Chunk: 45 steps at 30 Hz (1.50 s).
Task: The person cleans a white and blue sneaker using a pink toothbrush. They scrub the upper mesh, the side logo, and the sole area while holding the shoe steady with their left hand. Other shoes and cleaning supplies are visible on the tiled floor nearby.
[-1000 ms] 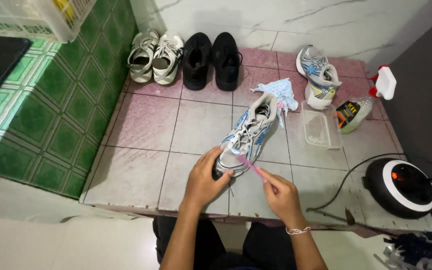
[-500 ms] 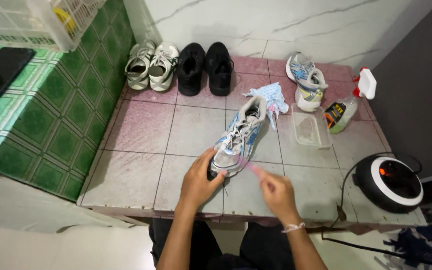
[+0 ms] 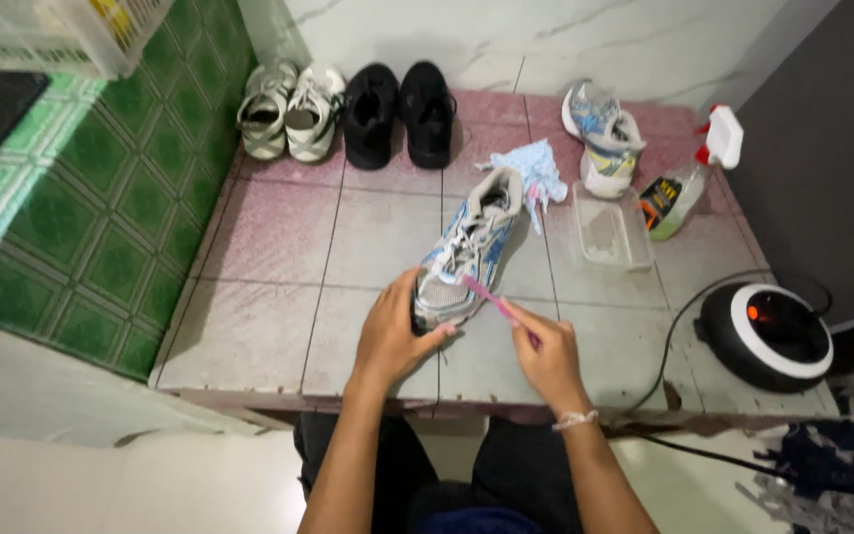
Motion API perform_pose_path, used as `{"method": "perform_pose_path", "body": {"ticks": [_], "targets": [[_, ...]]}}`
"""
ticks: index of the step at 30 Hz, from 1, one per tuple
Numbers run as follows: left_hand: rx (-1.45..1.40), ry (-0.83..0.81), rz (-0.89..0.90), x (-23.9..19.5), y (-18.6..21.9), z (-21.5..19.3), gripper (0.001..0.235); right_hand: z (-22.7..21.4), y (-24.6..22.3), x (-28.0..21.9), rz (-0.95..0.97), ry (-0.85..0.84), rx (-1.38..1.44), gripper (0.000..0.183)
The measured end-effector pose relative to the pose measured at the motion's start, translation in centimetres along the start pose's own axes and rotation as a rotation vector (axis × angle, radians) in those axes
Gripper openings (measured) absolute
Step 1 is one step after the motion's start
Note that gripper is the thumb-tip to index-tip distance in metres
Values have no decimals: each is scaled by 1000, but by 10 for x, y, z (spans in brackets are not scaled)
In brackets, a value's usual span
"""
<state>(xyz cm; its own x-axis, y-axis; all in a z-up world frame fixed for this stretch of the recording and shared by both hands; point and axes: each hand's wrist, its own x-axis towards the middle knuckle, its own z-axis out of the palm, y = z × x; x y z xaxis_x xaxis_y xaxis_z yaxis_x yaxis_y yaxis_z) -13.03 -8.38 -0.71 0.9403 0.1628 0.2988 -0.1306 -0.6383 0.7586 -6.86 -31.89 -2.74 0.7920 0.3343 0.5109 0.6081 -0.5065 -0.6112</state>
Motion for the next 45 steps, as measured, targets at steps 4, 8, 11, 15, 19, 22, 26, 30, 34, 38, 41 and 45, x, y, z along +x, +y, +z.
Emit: {"method": "perform_pose_path", "body": {"ticks": [4,8,11,15,19,22,26,30,34,38,41,45], "targets": [[-2,-25,-4,-1,4,-2,95,3,-3,-8,-4,-109,73,43],[23,-42,-22,-3,3,0,93,6,6,-9,23,-44,18,43],[41,-61,-43,1,2,-2,94,3,0,-4,19,-60,46,43],[42,-91,-74,1,4,-3,95,5,6,-10,44,-89,58,42],[51,-86,-80,0,4,-3,95,5,5,-11,25,-28,-85,43],[37,-106,-89,1,8,-6,93,9,8,-12,33,-84,30,40],[0,-107,-144,0,15,-9,93,7,8,-13,22,-41,-5,40],[-38,-91,-148,1,23,-15,93,13,23,-18,16,-55,-29,39],[-39,-76,-129,1,31,-20,95,16,24,-18,37,-46,39,40],[-23,-111,-152,2,35,-21,91,13,20,-18,43,-73,13,40],[-33,-118,-167,3,40,-24,88,6,9,-13,42,-106,32,41],[-57,-112,-218,3,50,-27,85,5,7,-12,54,-125,-28,41]]}}
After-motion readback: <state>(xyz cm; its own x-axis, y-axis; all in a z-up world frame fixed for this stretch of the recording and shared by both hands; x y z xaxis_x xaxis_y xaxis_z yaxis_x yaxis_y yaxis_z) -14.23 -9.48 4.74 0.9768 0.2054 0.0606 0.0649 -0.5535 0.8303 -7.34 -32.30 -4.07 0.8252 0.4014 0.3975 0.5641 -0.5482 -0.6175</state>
